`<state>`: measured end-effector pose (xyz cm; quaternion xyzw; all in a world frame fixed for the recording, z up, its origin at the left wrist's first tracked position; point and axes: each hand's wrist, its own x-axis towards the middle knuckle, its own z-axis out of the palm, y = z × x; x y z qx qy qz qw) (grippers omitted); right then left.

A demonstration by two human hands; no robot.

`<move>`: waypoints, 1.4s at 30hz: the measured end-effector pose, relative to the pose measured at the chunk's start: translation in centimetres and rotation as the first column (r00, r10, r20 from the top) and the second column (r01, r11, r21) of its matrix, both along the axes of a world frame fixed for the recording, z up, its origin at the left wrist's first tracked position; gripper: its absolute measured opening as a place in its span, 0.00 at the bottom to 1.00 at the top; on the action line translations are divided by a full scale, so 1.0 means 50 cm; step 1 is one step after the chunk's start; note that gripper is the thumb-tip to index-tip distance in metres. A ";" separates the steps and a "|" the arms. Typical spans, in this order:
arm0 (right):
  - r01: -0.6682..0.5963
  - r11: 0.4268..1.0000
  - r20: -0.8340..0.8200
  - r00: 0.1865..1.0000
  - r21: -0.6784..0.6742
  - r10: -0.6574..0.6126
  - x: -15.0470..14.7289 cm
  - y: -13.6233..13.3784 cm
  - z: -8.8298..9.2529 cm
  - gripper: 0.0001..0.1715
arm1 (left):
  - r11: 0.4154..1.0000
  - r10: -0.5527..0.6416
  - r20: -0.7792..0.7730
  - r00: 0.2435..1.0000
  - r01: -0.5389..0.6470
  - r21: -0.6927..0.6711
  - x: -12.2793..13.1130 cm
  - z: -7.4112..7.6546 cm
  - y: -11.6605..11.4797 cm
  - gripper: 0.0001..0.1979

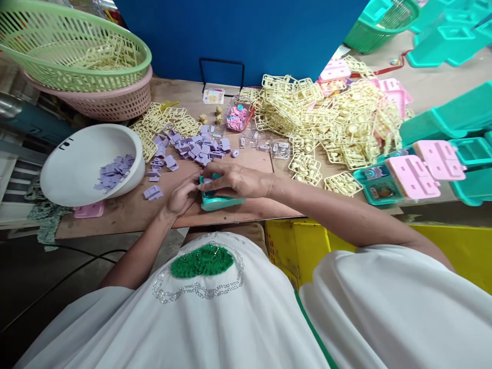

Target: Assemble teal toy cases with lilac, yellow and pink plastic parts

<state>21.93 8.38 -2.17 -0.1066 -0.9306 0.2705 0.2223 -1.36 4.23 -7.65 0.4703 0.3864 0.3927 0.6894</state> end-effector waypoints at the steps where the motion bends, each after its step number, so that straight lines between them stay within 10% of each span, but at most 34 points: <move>1: 0.012 1.000 -0.020 1.000 -0.005 -0.012 0.002 -0.010 -0.005 0.23 | 1.000 0.003 -0.004 1.000 -0.003 0.008 0.000 -0.002 -0.001 0.21; 10: 0.470 0.879 -0.271 0.839 -0.076 -0.472 0.014 -0.105 -0.038 0.23 | 0.999 0.037 -0.042 0.998 -0.035 0.040 0.010 -0.009 -0.009 0.20; 26: 0.330 0.868 -0.200 0.884 -0.371 -0.421 -0.012 -0.072 -0.040 0.24 | 0.995 0.078 -0.078 0.994 -0.073 0.065 0.016 -0.010 -0.016 0.20; 34: 0.611 0.391 0.106 0.619 -0.688 -0.778 0.010 -0.125 -0.045 0.44 | 0.946 0.325 -0.211 0.922 -0.315 0.081 0.034 0.003 -0.091 0.25; 42: 0.460 0.335 0.087 0.684 -0.822 -0.725 -0.024 -0.127 -0.029 0.39 | 0.924 0.383 -0.351 0.855 -0.357 0.137 0.077 -0.004 -0.125 0.32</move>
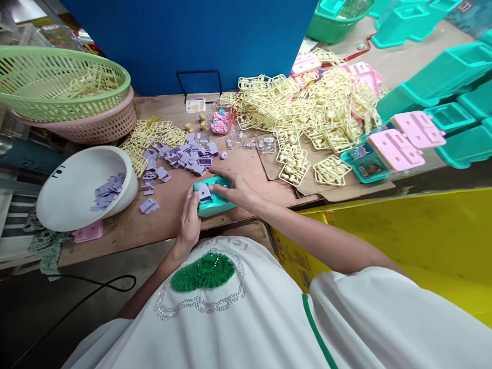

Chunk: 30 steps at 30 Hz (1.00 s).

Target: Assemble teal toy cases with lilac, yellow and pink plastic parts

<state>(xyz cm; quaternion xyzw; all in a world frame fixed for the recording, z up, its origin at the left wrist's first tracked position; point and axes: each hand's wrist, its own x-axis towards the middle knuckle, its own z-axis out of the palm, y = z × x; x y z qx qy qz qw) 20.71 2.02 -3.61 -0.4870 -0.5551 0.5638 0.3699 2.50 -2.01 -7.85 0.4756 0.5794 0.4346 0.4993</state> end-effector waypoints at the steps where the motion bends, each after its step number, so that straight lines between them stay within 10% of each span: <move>1: -0.004 0.999 -0.025 1.000 -0.036 0.004 0.000 0.001 0.003 0.38 | 1.000 -0.004 0.006 1.000 0.004 0.000 0.001 0.002 -0.001 0.32; 22: 0.015 0.986 0.036 0.999 -0.169 -0.009 -0.007 0.004 0.033 0.25 | 0.999 -0.026 -0.003 1.000 0.026 0.043 0.002 0.016 0.005 0.27; 30: 0.063 0.991 0.187 0.982 -0.121 -0.039 0.020 -0.038 0.006 0.55 | 0.993 -0.097 0.079 0.992 0.091 0.074 0.010 0.016 -0.008 0.20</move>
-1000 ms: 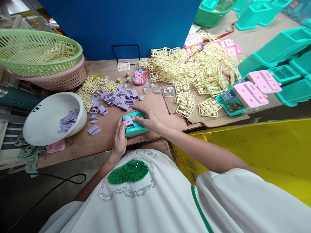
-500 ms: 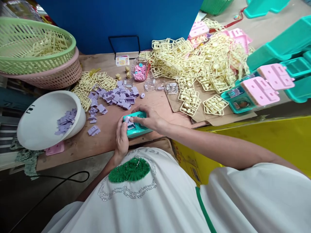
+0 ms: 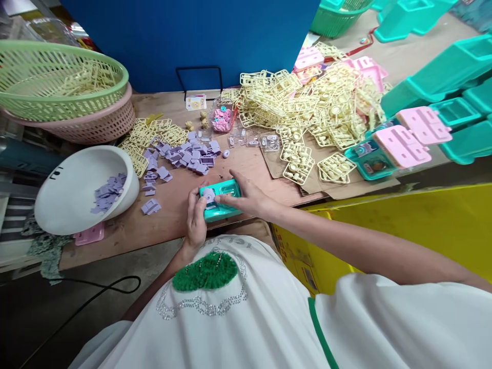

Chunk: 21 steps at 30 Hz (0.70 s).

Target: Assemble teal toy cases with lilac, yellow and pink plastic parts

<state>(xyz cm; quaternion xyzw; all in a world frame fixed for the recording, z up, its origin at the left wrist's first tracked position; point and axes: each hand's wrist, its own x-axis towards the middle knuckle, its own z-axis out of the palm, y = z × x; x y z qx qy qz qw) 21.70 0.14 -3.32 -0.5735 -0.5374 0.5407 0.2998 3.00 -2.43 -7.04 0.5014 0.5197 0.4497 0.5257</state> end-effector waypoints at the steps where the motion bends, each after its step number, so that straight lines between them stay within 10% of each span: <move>1: -0.013 0.999 -0.003 1.000 0.039 0.013 0.000 -0.006 -0.002 0.57 | 1.000 -0.001 0.018 1.000 0.001 0.021 0.002 -0.001 -0.001 0.20; 7: 0.047 0.947 -0.129 0.992 0.318 -0.006 -0.023 -0.019 -0.016 0.58 | 0.966 0.011 -0.100 0.995 0.015 0.259 -0.013 0.004 0.006 0.18; 21: 0.084 0.993 -0.265 0.962 0.087 -0.058 -0.033 -0.075 -0.012 0.78 | 0.945 -0.087 -0.109 0.990 0.117 0.306 -0.041 -0.025 -0.035 0.23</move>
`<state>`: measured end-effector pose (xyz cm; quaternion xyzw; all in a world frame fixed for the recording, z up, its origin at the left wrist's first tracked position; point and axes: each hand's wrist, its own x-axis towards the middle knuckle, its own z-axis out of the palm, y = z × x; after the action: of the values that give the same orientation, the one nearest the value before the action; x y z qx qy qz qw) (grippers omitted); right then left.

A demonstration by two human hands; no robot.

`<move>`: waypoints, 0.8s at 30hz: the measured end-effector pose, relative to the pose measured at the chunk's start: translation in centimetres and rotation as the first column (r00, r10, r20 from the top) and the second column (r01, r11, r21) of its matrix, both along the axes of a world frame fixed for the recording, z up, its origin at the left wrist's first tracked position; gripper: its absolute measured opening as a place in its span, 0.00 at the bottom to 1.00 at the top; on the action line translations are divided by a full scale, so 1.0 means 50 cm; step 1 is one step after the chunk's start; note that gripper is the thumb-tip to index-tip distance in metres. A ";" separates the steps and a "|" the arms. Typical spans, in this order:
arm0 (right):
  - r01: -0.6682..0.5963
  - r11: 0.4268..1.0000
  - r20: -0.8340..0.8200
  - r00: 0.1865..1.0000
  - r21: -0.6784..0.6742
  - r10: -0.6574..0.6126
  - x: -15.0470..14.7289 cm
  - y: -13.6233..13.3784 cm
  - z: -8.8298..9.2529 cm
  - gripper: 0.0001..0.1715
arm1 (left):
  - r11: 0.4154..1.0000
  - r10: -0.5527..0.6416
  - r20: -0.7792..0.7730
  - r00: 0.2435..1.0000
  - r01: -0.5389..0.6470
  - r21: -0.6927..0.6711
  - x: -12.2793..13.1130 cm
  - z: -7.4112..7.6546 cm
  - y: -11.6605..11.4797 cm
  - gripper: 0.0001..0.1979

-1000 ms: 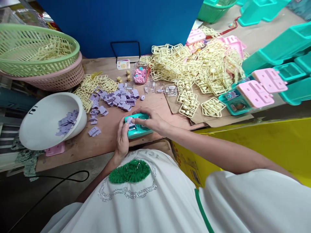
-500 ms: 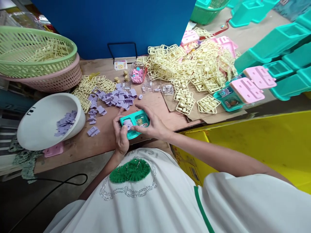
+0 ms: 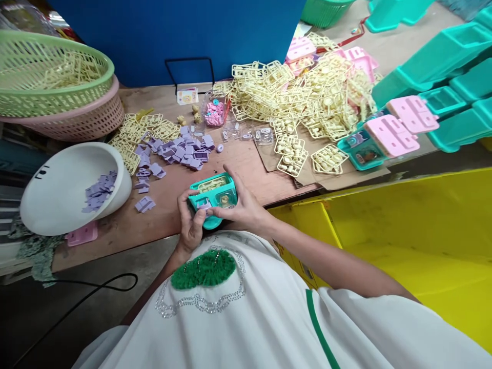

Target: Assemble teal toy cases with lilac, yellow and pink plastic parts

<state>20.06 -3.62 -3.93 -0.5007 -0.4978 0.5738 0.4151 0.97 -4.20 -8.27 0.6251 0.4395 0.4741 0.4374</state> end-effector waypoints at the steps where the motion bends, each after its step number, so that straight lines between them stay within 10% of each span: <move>1: 0.014 1.000 -0.003 1.000 0.008 -0.014 -0.003 -0.002 -0.001 0.77 | 1.000 0.004 -0.002 1.000 -0.004 0.015 0.001 -0.001 0.001 0.22; 14: 0.172 0.984 0.014 0.985 0.055 -0.173 -0.043 -0.019 0.007 0.52 | 0.993 0.091 -0.013 0.996 -0.089 0.074 0.009 -0.003 0.006 0.18; 24: 0.082 0.997 -0.058 0.995 -0.016 -0.083 -0.015 0.003 0.003 0.56 | 0.995 0.100 0.038 0.994 -0.100 0.001 0.019 0.013 0.000 0.19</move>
<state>19.31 -3.48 -3.78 -0.5063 -0.4606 0.5739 0.4495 1.90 -4.19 -7.62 0.5938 0.4612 0.5077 0.4206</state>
